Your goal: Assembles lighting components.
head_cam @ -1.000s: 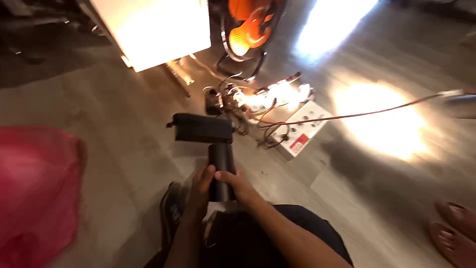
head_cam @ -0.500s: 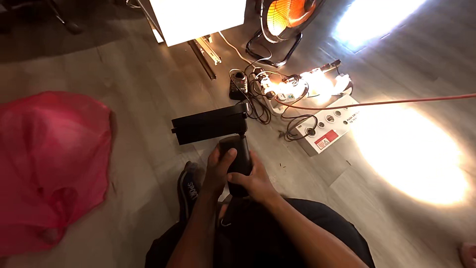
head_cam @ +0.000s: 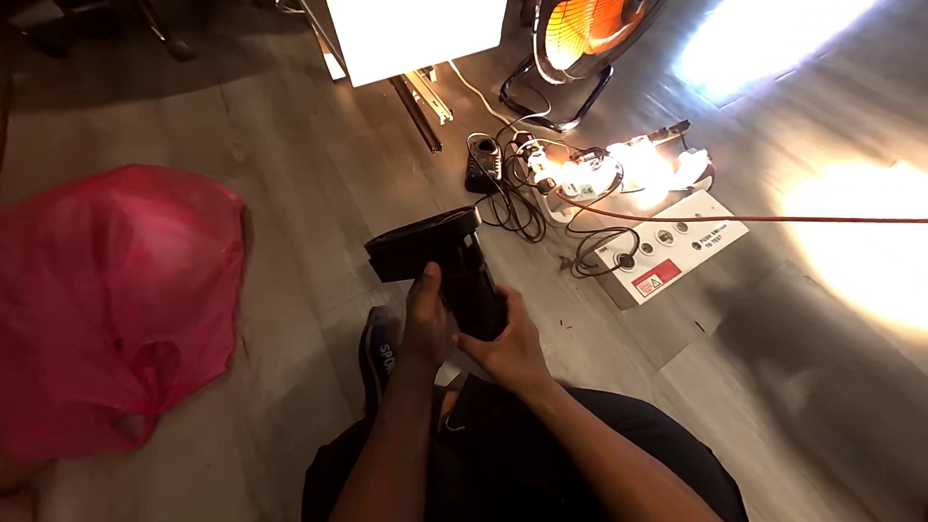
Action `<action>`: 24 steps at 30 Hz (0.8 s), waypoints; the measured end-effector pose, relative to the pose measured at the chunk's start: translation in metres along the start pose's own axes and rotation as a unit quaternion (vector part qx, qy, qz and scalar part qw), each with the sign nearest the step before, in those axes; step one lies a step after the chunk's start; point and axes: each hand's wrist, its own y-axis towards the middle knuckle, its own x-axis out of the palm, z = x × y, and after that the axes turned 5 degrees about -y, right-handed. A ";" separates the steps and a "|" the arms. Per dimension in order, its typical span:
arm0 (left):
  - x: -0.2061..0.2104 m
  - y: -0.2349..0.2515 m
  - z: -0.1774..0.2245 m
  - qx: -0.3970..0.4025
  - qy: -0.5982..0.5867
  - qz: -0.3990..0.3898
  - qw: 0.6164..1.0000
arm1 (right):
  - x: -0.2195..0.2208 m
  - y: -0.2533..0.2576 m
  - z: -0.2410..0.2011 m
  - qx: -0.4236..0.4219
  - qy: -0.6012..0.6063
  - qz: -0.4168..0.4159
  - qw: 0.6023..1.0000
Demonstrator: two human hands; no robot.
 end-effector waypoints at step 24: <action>-0.004 0.000 -0.002 -0.159 -0.078 0.215 0.961 | 0.021 0.012 0.032 -0.255 -0.286 0.125 0.915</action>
